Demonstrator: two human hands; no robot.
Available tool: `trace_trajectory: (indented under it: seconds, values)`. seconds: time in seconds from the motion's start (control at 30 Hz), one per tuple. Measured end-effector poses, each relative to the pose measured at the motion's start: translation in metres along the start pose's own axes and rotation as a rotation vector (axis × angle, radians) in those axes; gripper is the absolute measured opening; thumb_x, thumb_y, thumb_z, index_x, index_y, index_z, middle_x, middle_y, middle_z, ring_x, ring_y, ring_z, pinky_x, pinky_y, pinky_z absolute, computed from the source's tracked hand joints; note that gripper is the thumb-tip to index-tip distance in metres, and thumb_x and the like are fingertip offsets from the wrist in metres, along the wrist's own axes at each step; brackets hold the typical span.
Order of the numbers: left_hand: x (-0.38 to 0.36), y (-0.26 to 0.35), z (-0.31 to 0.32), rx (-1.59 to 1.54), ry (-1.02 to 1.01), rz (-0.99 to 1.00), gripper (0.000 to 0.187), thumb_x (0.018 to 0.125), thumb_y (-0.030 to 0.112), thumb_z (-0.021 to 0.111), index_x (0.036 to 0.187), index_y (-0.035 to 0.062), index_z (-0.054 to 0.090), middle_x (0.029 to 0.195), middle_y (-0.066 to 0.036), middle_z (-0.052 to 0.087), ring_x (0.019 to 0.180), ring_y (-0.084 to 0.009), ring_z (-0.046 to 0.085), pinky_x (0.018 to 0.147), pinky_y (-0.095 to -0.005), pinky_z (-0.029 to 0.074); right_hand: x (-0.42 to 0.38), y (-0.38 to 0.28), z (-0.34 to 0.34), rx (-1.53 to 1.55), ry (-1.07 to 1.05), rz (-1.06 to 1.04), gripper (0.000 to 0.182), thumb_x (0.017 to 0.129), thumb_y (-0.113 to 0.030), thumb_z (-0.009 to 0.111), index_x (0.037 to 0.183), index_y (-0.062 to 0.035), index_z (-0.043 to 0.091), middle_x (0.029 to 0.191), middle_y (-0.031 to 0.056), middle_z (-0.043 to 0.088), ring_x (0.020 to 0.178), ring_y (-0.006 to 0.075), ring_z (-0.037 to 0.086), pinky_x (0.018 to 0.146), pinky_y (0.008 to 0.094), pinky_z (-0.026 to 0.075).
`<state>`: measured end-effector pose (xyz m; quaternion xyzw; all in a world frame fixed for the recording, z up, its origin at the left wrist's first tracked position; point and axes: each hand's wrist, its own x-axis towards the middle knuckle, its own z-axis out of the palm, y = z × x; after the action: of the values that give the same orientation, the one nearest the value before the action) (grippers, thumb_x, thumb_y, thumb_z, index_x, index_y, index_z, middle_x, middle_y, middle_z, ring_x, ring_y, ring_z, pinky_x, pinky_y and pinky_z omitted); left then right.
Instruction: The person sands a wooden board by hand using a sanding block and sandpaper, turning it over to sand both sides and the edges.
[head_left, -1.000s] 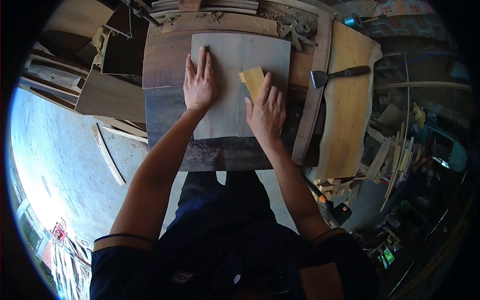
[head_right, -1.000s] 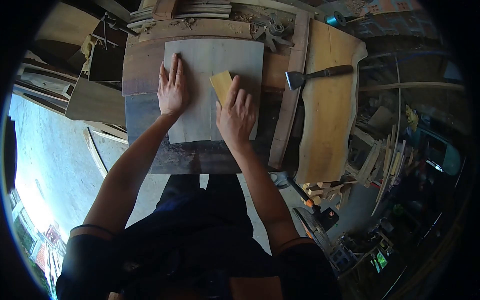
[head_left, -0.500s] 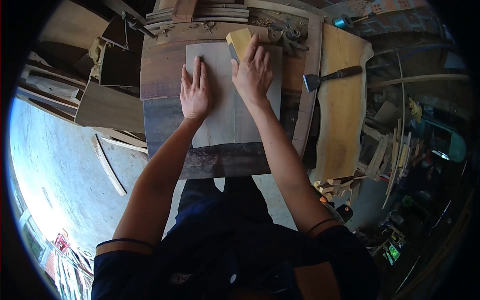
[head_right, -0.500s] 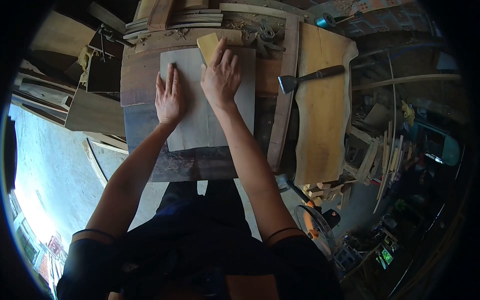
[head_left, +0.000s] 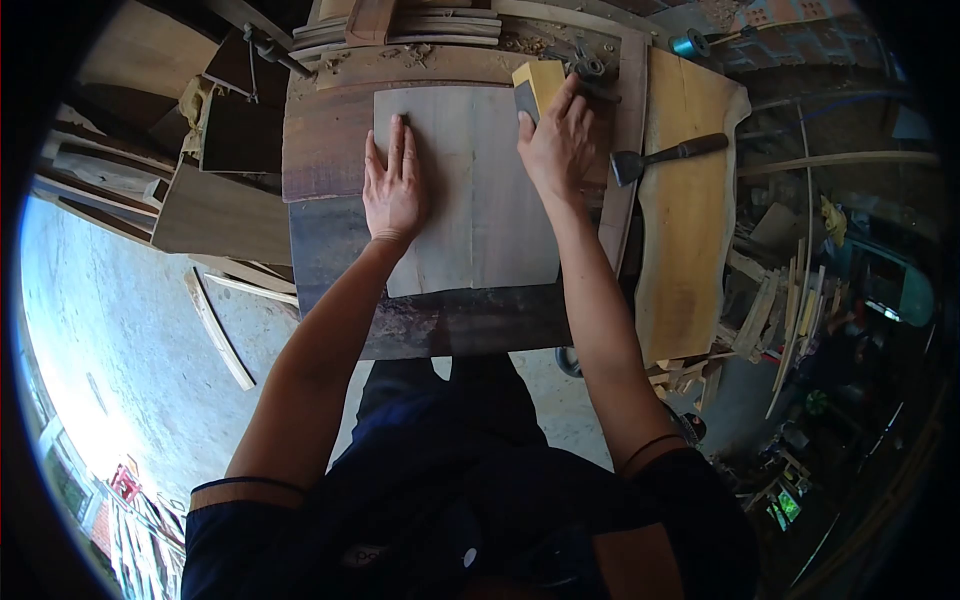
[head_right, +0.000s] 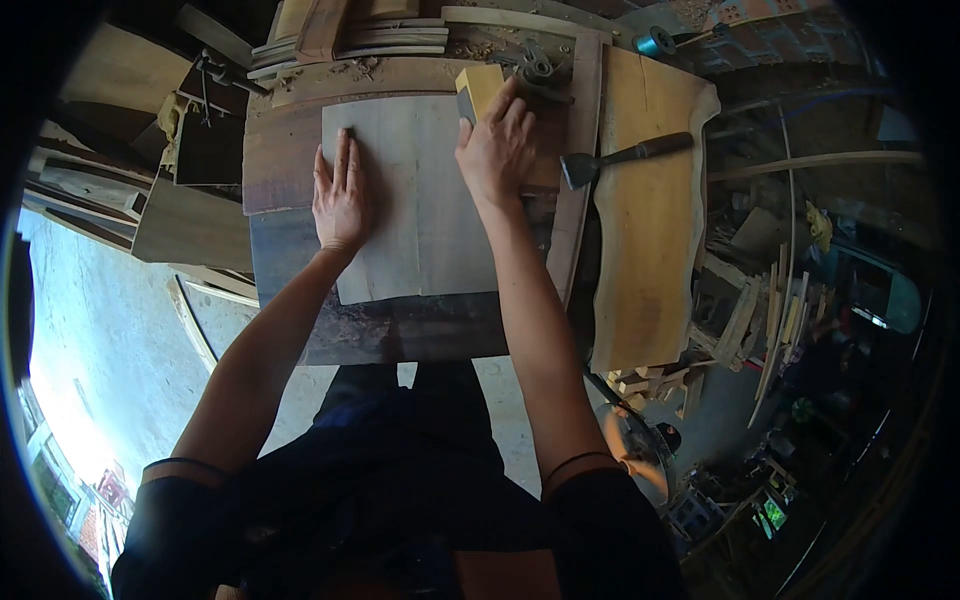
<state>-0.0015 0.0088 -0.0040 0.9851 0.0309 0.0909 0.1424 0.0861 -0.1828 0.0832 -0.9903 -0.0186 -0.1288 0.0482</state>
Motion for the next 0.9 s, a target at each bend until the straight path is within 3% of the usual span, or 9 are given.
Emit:
trace_trajectory:
  seconds: [0.13, 0.37, 0.47, 0.7, 0.73, 0.83, 0.9]
  values:
    - [0.000, 0.000, 0.002, 0.026, 0.040, 0.005, 0.062, 0.095, 0.010, 0.047, 0.156, 0.0086, 0.035, 0.166, -0.001, 0.027, 0.144, -0.0445, 0.033, 0.114, -0.0460, 0.042, -0.001, 0.008, -0.001, 0.006, -0.021, -0.017, 0.085, 0.088, -0.031, 0.072, 0.149, 0.0090, 0.030, 0.113, 0.0181, 0.056, 0.106, 0.0334, 0.058, 0.084, 0.0427, 0.056]
    - [0.001, 0.001, -0.004, -0.006, 0.022, 0.015, 0.072, 0.086, 0.006, 0.049, 0.157, 0.0062, 0.033, 0.167, -0.004, 0.025, 0.145, -0.0471, 0.032, 0.115, -0.0460, 0.041, -0.203, 0.042, -0.045, -0.051, -0.248, -0.070, 0.089, 0.089, -0.034, 0.072, 0.152, 0.0092, 0.028, 0.106, 0.0189, 0.054, 0.094, 0.0321, 0.058, 0.081, 0.0402, 0.051]
    - [0.001, 0.000, -0.001, -0.013, 0.043, 0.026, 0.072, 0.086, 0.005, 0.049, 0.156, 0.0059, 0.034, 0.167, -0.004, 0.025, 0.145, -0.0486, 0.030, 0.115, -0.0474, 0.039, -0.178, 0.043, -0.038, -0.040, -0.234, -0.073, 0.089, 0.088, -0.035, 0.072, 0.152, 0.0094, 0.028, 0.105, 0.0186, 0.054, 0.094, 0.0319, 0.058, 0.081, 0.0410, 0.051]
    - [0.000, 0.001, 0.000, 0.041, 0.040, 0.023, 0.062, 0.095, 0.010, 0.045, 0.156, 0.0095, 0.034, 0.166, 0.000, 0.026, 0.145, -0.0460, 0.030, 0.116, -0.0460, 0.039, 0.026, 0.030, 0.012, -0.034, 0.012, -0.008, 0.086, 0.088, -0.034, 0.073, 0.149, 0.0097, 0.031, 0.112, 0.0180, 0.057, 0.106, 0.0317, 0.059, 0.085, 0.0408, 0.053]
    - [0.000, 0.001, 0.000, 0.020, 0.008, 0.007, 0.067, 0.091, 0.007, 0.046, 0.156, 0.0090, 0.034, 0.167, 0.000, 0.023, 0.146, -0.0475, 0.028, 0.116, -0.0467, 0.039, 0.023, 0.033, 0.009, -0.041, 0.023, 0.003, 0.086, 0.088, -0.034, 0.073, 0.149, 0.0097, 0.031, 0.112, 0.0180, 0.057, 0.106, 0.0317, 0.059, 0.085, 0.0408, 0.053]
    - [-0.001, 0.002, 0.003, 0.031, 0.019, -0.015, 0.067, 0.092, 0.007, 0.046, 0.157, 0.0108, 0.033, 0.167, 0.001, 0.024, 0.147, -0.0456, 0.028, 0.116, -0.0458, 0.040, -0.019, 0.040, -0.005, 0.025, -0.111, -0.021, 0.087, 0.089, -0.034, 0.071, 0.151, 0.0088, 0.027, 0.118, 0.0236, 0.056, 0.109, 0.0379, 0.058, 0.091, 0.0445, 0.053]
    - [0.001, 0.001, 0.006, 0.036, 0.036, -0.003, 0.067, 0.092, 0.008, 0.046, 0.158, 0.0117, 0.032, 0.167, 0.002, 0.024, 0.148, -0.0445, 0.027, 0.116, -0.0460, 0.039, -0.089, 0.047, -0.013, 0.012, -0.096, -0.035, 0.091, 0.087, -0.030, 0.074, 0.152, 0.0088, 0.025, 0.111, 0.0193, 0.055, 0.103, 0.0332, 0.058, 0.083, 0.0407, 0.053]
